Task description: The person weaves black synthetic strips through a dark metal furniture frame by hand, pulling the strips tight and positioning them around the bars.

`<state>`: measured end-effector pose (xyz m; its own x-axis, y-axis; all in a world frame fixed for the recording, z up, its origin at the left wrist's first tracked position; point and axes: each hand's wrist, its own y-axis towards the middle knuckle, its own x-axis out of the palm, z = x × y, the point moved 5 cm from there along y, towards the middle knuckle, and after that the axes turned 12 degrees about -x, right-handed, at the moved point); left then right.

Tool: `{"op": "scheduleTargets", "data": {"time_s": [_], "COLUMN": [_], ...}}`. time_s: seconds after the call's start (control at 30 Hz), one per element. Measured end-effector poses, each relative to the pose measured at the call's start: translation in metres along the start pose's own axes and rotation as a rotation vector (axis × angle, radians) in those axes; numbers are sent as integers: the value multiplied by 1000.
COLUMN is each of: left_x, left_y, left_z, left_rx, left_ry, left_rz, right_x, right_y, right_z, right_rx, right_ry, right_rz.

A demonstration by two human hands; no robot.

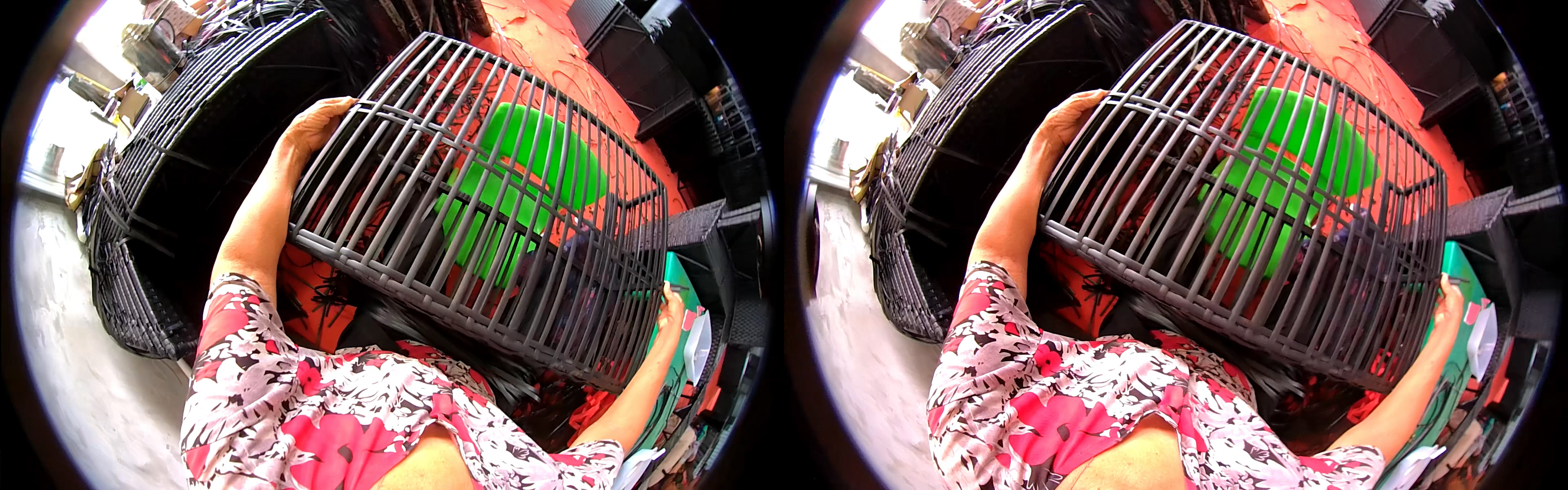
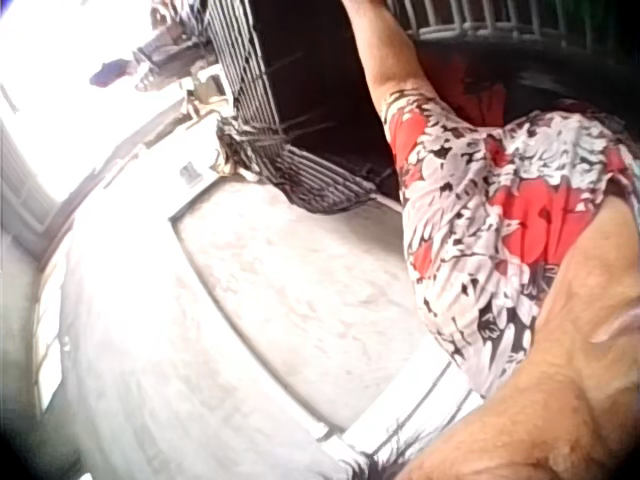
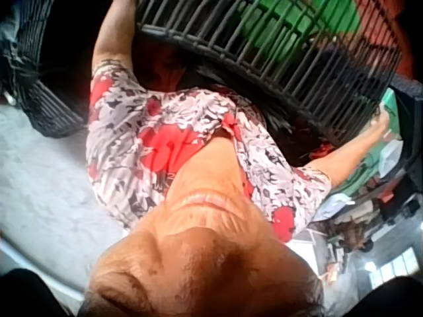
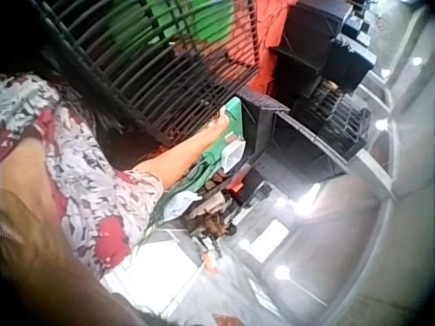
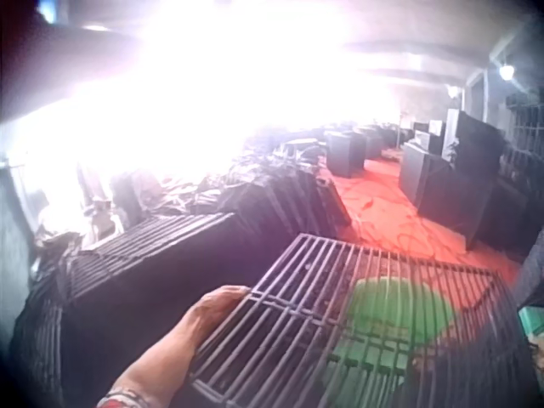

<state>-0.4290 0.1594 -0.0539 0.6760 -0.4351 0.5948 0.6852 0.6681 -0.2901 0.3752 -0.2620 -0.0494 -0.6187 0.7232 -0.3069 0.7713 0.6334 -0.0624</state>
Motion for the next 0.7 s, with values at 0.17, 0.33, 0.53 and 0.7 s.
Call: {"op": "scheduleTargets", "data": {"time_s": [0.17,0.33,0.53,0.7], "left_x": [44,22,11,16], "left_y": [-18,-25,-5,-7], "left_z": [-4,-4,-13,-12], "left_rx": [69,206,-78,-90], "left_ry": [298,365,128,130], "left_rz": [160,298,116,173], "right_x": [69,101,88,93], "right_y": [-57,-57,-70,-77], "right_z": [-47,-47,-48,-52], "right_rx": [-350,-47,-90,-45], "right_ry": [16,497,399,368], "right_rz": [41,25,228,263]}}
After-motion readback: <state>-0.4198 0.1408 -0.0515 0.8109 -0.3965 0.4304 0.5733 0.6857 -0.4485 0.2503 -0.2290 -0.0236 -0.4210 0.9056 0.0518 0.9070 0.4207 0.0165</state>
